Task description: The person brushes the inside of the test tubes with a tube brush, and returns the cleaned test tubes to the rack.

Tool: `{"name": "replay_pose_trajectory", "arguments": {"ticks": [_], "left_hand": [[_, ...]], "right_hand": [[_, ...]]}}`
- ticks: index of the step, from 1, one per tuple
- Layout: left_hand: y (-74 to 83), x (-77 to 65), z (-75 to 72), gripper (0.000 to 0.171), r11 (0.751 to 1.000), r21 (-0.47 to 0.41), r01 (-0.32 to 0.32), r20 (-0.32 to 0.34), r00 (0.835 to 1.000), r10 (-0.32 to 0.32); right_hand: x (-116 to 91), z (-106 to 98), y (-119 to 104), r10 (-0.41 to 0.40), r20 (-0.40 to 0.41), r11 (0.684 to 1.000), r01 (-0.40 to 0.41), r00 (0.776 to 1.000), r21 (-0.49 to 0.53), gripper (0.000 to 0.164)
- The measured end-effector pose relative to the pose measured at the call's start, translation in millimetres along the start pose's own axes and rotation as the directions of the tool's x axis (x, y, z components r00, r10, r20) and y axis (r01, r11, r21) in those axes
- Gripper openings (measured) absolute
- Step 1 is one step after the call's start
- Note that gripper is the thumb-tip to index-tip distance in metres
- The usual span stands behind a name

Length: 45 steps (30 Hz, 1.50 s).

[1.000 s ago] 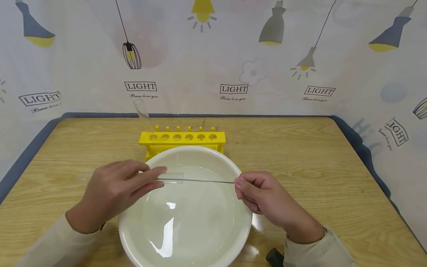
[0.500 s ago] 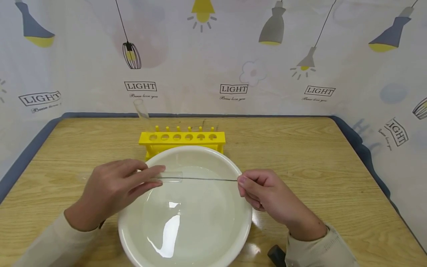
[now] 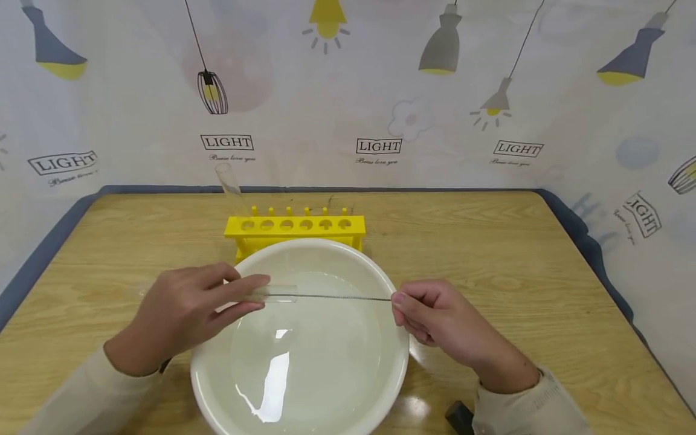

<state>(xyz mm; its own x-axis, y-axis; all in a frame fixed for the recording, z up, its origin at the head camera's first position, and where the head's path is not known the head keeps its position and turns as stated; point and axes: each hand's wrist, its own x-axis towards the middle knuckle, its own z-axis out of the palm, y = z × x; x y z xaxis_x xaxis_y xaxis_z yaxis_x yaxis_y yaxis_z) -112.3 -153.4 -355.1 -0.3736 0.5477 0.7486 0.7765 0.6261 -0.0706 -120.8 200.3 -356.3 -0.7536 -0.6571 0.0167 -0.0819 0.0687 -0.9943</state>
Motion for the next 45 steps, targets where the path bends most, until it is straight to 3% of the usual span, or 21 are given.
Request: {"name": "replay_pose_trajectory", "arguments": {"ticks": [12,18,22,29,33,35,37,40,45], "left_hand": [[-0.1,-0.9,-0.7,0.025,0.999,-0.045,0.012,0.099,0.995,-0.008],[-1.2,-3.0,-2.9,0.024,0.996,-0.077,0.037,0.147,0.989,-0.025],[-2.8,-4.9,-4.2,0.023,0.994,-0.094,0.056,0.180,0.983,-0.038],[-5.9,-8.7,-5.0,0.023,0.984,-0.150,0.096,0.239,0.969,-0.058],[-6.8,-9.3,-6.8,0.022,0.968,-0.216,0.125,0.275,0.959,-0.063],[-7.1,-9.5,-8.2,0.022,0.961,-0.236,0.146,0.299,0.952,-0.071],[-7.5,-9.7,-9.4,0.021,0.953,-0.255,0.164,0.317,0.945,-0.078],[-8.2,-10.0,-11.4,0.020,0.940,-0.276,0.202,0.352,0.931,-0.096],[-9.1,-10.5,-15.3,0.019,0.905,-0.311,0.291,0.445,0.886,-0.132]], "right_hand": [[-14,-7,7,-0.097,0.008,0.979,0.097,0.995,-0.178,0.027],[-16,-8,15,-0.278,0.045,0.902,0.277,0.959,-0.330,0.034],[-19,-6,14,-0.279,0.019,0.832,0.251,0.960,-0.495,0.034],[-22,-3,13,-0.327,0.036,0.691,0.264,0.944,-0.673,0.033],[-23,-3,13,-0.394,0.052,0.568,0.288,0.918,-0.771,0.025],[-23,-3,13,-0.462,0.075,0.493,0.326,0.884,-0.807,0.015],[-21,-3,14,-0.540,0.105,0.423,0.377,0.835,-0.824,0.009],[-19,-2,14,-0.626,0.138,0.307,0.404,0.768,-0.862,0.023],[-18,4,5,-0.667,0.175,0.122,0.338,0.724,-0.933,0.036]]}}
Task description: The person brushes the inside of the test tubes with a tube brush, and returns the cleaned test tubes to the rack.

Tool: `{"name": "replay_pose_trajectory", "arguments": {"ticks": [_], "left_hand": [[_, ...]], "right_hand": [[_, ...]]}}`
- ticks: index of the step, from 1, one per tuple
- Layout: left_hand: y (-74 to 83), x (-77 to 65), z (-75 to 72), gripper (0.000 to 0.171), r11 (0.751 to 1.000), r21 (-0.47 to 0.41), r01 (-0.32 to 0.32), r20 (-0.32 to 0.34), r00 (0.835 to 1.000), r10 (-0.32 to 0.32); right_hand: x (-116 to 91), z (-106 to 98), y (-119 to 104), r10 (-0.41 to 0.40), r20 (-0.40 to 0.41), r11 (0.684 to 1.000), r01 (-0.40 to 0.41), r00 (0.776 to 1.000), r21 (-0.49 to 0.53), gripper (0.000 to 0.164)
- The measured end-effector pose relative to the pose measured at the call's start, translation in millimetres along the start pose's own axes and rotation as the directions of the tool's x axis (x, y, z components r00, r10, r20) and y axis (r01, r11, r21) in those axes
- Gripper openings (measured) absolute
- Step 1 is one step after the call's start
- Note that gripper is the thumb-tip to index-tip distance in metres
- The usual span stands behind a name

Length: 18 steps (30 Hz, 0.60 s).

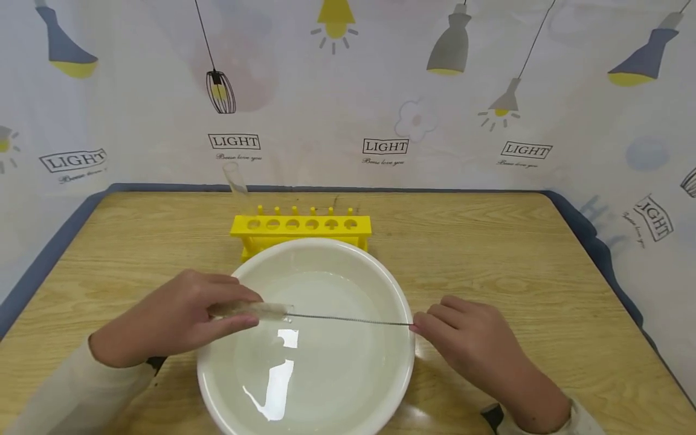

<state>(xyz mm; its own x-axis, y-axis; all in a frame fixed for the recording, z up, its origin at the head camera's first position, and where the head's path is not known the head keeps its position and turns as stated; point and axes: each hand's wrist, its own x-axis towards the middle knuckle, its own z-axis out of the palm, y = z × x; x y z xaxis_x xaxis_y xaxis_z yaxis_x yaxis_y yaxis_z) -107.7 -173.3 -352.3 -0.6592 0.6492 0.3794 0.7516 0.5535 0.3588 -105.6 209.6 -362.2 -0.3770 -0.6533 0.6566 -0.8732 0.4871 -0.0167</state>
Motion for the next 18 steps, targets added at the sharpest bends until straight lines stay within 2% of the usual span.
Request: {"name": "replay_pose_trajectory", "arguments": {"ticks": [3,8,11,18], "left_hand": [[0.9,0.4,-0.4,0.016,0.996,-0.083,0.043,0.070,0.997,-0.037],[3.4,0.6,-3.2,0.016,0.966,-0.233,0.108,0.171,0.983,-0.068],[4.0,0.4,-4.7,0.017,0.958,-0.257,0.131,0.203,0.976,-0.079],[4.0,-0.1,-7.2,0.018,0.961,-0.235,0.149,0.234,0.968,-0.093]], "right_hand": [[6,-3,-4,-0.050,-0.044,0.998,0.048,0.998,-0.042,0.036],[13,-1,-8,-0.086,-0.087,0.996,0.085,0.993,-0.016,0.034],[12,0,-8,-0.081,-0.080,0.997,0.083,0.993,0.010,0.033],[14,2,-10,-0.067,-0.015,0.998,0.067,0.998,0.021,0.031]]}}
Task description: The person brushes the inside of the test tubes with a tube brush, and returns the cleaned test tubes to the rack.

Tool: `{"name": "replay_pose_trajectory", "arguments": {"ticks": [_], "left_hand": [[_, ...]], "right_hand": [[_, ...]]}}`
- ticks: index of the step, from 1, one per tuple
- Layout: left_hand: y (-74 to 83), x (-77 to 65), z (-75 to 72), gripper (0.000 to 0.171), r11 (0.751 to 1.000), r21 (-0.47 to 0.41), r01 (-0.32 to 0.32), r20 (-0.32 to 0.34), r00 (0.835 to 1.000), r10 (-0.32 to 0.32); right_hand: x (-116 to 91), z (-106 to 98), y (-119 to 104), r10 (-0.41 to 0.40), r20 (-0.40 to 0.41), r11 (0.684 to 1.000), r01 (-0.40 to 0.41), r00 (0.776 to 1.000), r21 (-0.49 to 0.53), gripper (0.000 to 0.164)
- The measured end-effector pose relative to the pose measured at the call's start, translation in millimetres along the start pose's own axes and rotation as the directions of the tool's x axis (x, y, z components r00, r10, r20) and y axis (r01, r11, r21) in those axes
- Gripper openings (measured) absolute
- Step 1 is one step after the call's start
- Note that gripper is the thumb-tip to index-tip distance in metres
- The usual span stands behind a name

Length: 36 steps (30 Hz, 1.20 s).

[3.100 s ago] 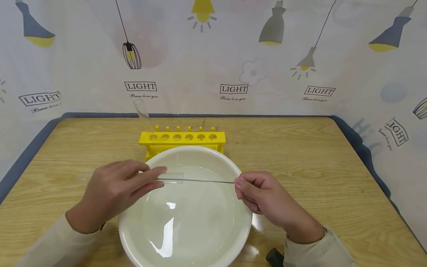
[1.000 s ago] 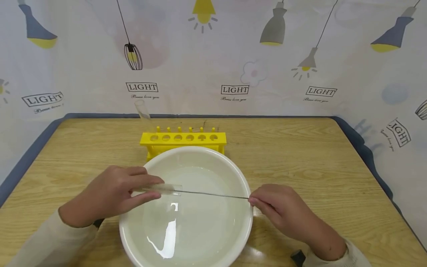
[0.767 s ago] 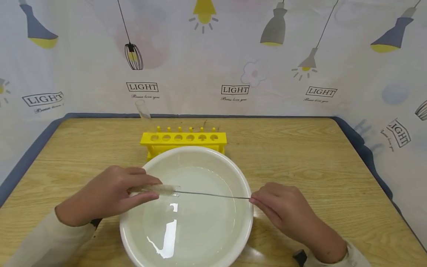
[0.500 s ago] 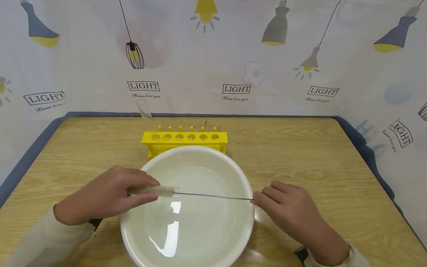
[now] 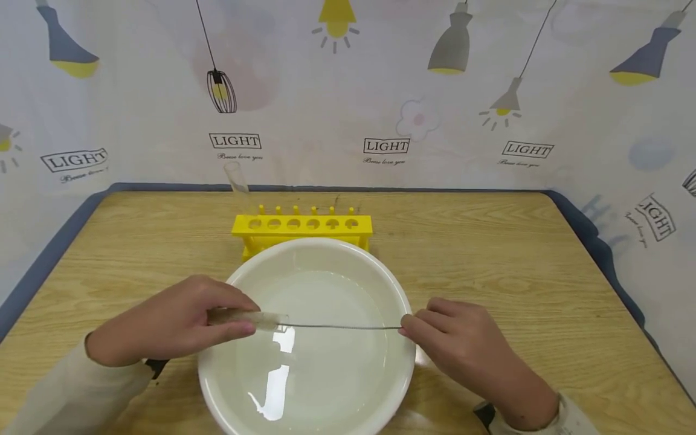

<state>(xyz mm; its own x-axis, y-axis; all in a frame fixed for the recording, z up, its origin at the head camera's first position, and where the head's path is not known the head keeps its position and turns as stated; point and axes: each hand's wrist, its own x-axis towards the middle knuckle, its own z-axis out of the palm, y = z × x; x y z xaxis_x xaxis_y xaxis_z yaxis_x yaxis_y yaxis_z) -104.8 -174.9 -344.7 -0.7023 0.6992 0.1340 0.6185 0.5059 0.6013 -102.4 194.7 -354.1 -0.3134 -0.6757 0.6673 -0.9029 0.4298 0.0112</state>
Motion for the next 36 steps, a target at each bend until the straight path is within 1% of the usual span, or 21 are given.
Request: {"name": "replay_pose_trajectory", "arguments": {"ticks": [8,11,17,25,30,36], "left_hand": [[0.8,-0.5,1.2,0.017,0.999,0.025,0.035,0.010,0.999,-0.035],[0.4,-0.6,1.5,0.017,0.999,0.031,0.044,0.012,0.999,-0.045],[0.0,0.5,2.1,0.017,0.998,0.044,0.035,0.005,0.999,-0.036],[1.3,1.0,2.0,0.021,0.996,0.077,0.048,0.007,0.999,-0.049],[1.8,0.9,2.3,0.022,0.994,0.090,0.068,0.007,0.998,-0.069],[2.9,1.9,4.4,0.020,0.990,0.115,0.080,-0.001,0.997,-0.080]], "right_hand": [[1,5,0,-0.059,-0.034,0.998,0.059,0.998,-0.013,0.031],[-1,6,0,-0.049,-0.020,0.998,0.049,0.999,-0.027,0.031],[0,7,-1,-0.024,0.018,0.999,0.025,1.000,-0.048,0.031],[5,8,-4,-0.041,0.012,0.998,0.042,0.999,-0.042,0.033],[10,10,-7,-0.040,0.026,0.999,0.041,0.999,-0.027,0.033],[22,22,-14,-0.091,0.029,0.996,0.091,0.995,0.013,0.030]]}}
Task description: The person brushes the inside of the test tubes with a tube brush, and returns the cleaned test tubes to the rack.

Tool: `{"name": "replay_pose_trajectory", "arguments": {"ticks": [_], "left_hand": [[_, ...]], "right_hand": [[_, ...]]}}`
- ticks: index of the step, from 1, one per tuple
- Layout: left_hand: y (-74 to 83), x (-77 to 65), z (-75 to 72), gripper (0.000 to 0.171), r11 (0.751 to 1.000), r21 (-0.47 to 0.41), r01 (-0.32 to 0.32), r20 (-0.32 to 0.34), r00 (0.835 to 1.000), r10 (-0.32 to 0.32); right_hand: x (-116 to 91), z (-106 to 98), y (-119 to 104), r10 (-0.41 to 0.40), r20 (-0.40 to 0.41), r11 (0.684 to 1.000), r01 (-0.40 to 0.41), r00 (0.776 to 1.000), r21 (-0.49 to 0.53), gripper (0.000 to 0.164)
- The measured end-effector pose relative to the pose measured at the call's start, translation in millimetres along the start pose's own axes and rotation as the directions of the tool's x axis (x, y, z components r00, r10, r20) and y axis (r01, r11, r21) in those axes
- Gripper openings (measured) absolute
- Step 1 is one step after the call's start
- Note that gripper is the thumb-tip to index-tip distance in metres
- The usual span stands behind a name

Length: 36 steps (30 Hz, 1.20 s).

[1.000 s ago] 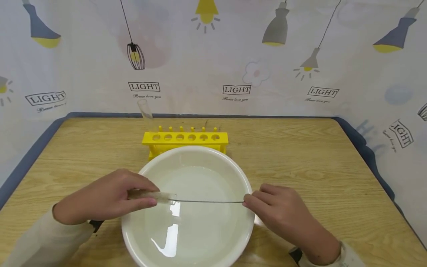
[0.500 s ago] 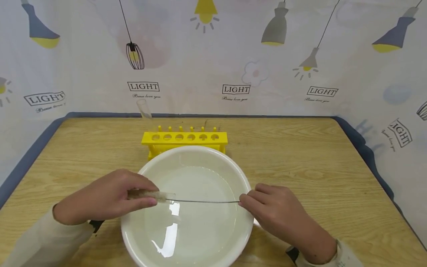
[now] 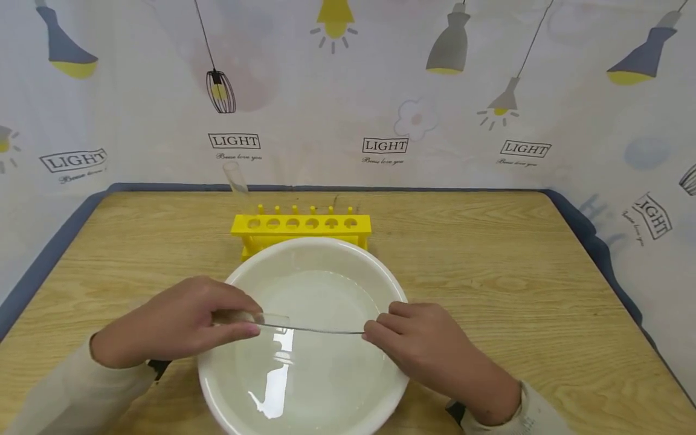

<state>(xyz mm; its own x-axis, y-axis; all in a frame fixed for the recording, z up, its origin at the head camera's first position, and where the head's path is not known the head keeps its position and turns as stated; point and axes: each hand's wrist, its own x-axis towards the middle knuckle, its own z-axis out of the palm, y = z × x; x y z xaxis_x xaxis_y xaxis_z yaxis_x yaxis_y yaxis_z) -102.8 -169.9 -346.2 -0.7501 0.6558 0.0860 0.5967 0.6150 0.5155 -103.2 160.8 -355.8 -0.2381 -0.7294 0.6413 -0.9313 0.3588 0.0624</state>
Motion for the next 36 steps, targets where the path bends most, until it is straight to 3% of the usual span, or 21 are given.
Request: {"name": "replay_pose_trajectory", "arguments": {"ticks": [10,15,22,26,29,31,33,36], "left_hand": [[3.1,2.3,-0.4,0.024,1.000,0.013,0.010,0.018,1.000,-0.010],[3.4,1.9,-0.5,0.026,0.999,0.025,0.023,0.024,0.999,-0.024],[5.3,1.2,2.0,0.028,0.998,0.056,0.027,-0.002,1.000,-0.027],[6.0,2.2,4.3,0.028,0.997,0.072,0.029,-0.021,0.999,-0.027],[6.8,2.8,5.5,0.030,0.996,0.084,0.029,-0.032,0.999,-0.026],[7.6,3.0,6.0,0.030,0.995,0.097,0.018,-0.040,0.999,-0.014],[8.6,3.1,6.6,0.030,0.995,0.101,0.005,-0.051,0.999,0.000],[9.8,3.4,8.0,0.028,0.994,0.106,-0.025,-0.072,0.997,0.033]], "right_hand": [[1,13,0,0.023,0.008,0.998,-0.024,1.000,0.061,0.030],[0,16,-1,0.059,0.059,0.989,-0.066,0.996,0.132,0.026],[0,17,-6,0.175,0.147,0.939,-0.210,0.973,0.271,0.018],[2,15,-9,0.257,0.209,0.891,-0.315,0.944,0.326,0.018],[3,14,-11,0.320,0.282,0.837,-0.409,0.905,0.363,0.024],[3,12,-12,0.351,0.334,0.782,-0.471,0.875,0.410,0.029],[3,10,-12,0.380,0.399,0.689,-0.543,0.835,0.480,0.033],[3,6,-12,0.398,0.475,0.515,-0.620,0.785,0.592,0.036]]}}
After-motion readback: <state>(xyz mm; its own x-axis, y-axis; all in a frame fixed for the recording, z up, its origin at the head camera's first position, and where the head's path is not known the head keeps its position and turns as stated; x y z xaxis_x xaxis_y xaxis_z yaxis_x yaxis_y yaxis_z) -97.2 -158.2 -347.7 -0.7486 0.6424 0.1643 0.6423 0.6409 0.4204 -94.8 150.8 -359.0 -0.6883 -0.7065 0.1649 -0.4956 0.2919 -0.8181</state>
